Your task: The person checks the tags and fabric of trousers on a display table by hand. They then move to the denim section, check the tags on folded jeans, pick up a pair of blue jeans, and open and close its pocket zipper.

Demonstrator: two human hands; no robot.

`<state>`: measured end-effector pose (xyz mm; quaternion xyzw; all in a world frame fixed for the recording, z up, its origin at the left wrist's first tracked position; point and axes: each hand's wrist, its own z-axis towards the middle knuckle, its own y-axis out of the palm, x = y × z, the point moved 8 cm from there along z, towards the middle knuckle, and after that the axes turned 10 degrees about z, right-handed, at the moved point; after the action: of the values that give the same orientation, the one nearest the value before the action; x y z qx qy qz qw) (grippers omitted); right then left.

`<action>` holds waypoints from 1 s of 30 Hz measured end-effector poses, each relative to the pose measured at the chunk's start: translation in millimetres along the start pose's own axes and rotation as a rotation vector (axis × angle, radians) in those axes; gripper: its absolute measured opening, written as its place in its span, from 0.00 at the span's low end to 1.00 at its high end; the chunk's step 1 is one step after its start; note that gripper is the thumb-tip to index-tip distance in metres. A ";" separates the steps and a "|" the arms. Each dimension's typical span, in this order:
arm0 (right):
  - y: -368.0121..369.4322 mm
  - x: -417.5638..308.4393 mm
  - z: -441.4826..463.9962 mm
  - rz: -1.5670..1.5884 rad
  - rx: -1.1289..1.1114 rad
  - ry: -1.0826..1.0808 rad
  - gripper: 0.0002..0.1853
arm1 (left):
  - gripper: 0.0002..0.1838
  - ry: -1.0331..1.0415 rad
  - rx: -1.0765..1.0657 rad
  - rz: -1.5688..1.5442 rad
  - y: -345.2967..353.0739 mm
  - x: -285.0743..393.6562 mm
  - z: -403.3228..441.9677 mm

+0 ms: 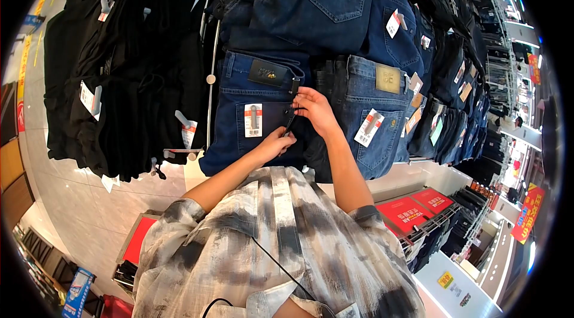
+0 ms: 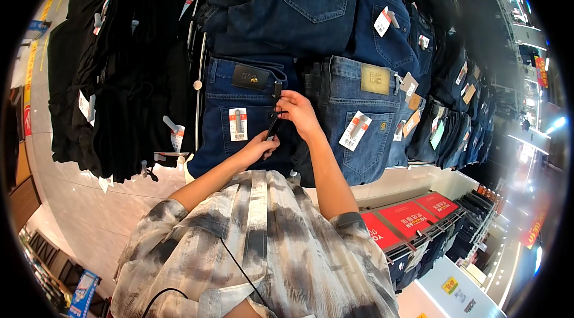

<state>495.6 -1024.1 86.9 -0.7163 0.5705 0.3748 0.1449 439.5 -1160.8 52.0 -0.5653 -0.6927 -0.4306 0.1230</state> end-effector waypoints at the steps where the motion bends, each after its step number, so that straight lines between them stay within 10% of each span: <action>1: -0.8 2.4 -1.1 0.014 -0.002 0.001 0.14 | 0.09 -0.006 -0.008 0.007 -0.8 0.8 -0.7; 30: -10.4 27.2 -7.4 0.113 0.116 -0.125 0.13 | 0.09 0.024 0.033 -0.010 -2.9 1.5 -1.5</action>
<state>509.8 -1044.9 70.5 -0.6486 0.6206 0.3927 0.2000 436.0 -1160.8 52.5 -0.5543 -0.7012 -0.4265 0.1386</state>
